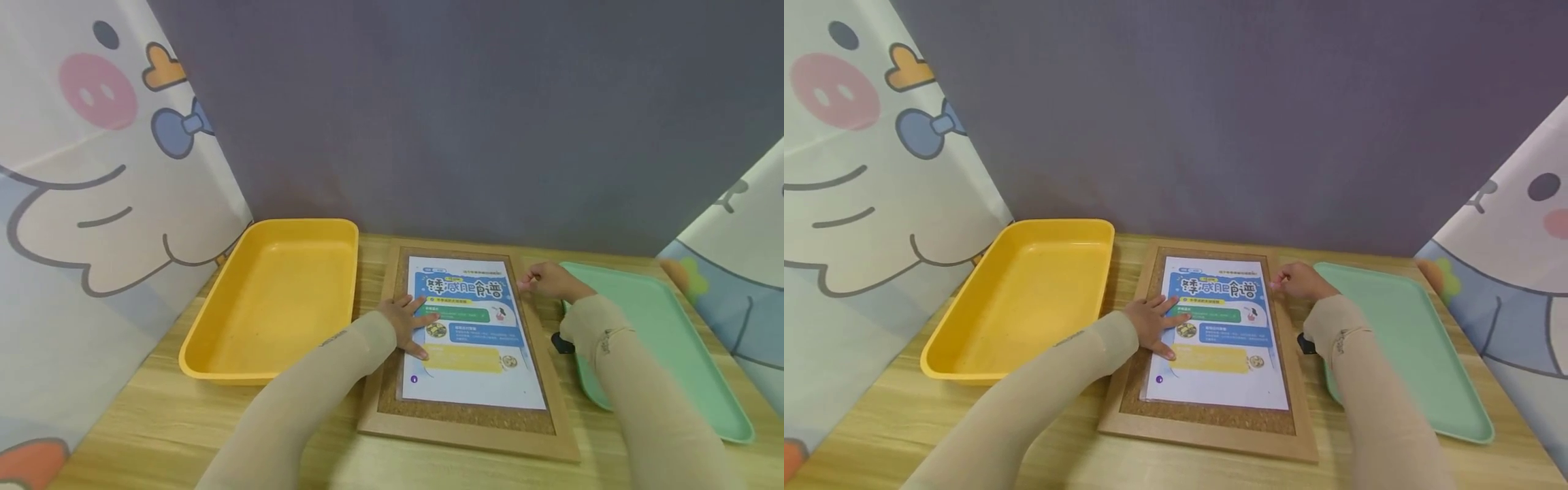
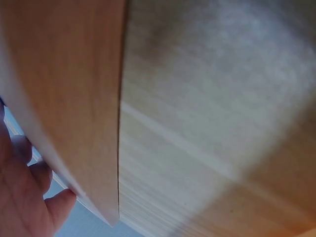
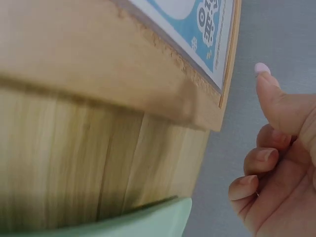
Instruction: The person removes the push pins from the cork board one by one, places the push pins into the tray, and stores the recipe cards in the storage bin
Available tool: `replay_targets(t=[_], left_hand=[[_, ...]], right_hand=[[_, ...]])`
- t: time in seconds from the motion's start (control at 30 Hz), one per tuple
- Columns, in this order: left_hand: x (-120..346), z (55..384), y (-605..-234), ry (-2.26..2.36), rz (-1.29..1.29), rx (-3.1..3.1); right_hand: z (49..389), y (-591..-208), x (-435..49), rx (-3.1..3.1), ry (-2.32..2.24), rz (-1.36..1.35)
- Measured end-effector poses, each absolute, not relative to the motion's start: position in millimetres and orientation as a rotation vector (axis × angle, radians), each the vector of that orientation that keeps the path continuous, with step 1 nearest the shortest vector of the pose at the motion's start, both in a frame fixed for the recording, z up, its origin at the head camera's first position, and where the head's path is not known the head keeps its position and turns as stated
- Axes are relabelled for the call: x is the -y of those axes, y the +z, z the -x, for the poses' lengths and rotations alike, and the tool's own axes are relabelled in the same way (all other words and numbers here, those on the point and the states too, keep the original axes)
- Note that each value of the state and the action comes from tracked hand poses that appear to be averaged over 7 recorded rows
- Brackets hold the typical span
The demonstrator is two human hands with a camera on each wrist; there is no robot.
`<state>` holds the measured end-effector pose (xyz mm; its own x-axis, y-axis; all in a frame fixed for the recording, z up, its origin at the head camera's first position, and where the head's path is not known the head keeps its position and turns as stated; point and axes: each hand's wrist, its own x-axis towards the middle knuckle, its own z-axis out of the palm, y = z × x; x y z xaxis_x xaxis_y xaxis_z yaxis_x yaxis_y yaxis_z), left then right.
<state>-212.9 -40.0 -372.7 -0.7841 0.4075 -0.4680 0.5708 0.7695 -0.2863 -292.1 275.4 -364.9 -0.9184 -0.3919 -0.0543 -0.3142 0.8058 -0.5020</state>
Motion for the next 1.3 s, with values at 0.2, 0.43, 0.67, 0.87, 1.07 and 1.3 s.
replay_targets(t=[0.2, 0.43, 0.67, 0.87, 1.07, 1.3], left_hand=[[42.0, 214.2, -371.0, -0.586, -0.729, -2.585], [43.0, 214.6, -368.9, -0.574, -0.720, -2.583], [45.1, 213.4, -367.5, -0.596, -0.714, -2.584], [45.5, 213.4, -368.2, -0.595, -0.712, -2.589], [45.7, 213.2, -369.5, -0.592, -0.717, -2.589], [45.9, 211.7, -369.8, -0.590, -0.719, -2.587]], right_hand=[[284.6, -354.3, -287.5, -2.847, -0.663, 0.633], [276.1, -350.1, -310.0, -2.836, -0.619, 0.643], [269.7, -344.8, -327.6, -2.843, -0.562, 0.582], [264.3, -342.5, -337.8, -2.825, -0.572, 0.544], [259.6, -343.9, -345.3, -2.824, -0.571, 0.532], [255.5, -347.3, -355.3, -2.799, -0.574, 0.520]])
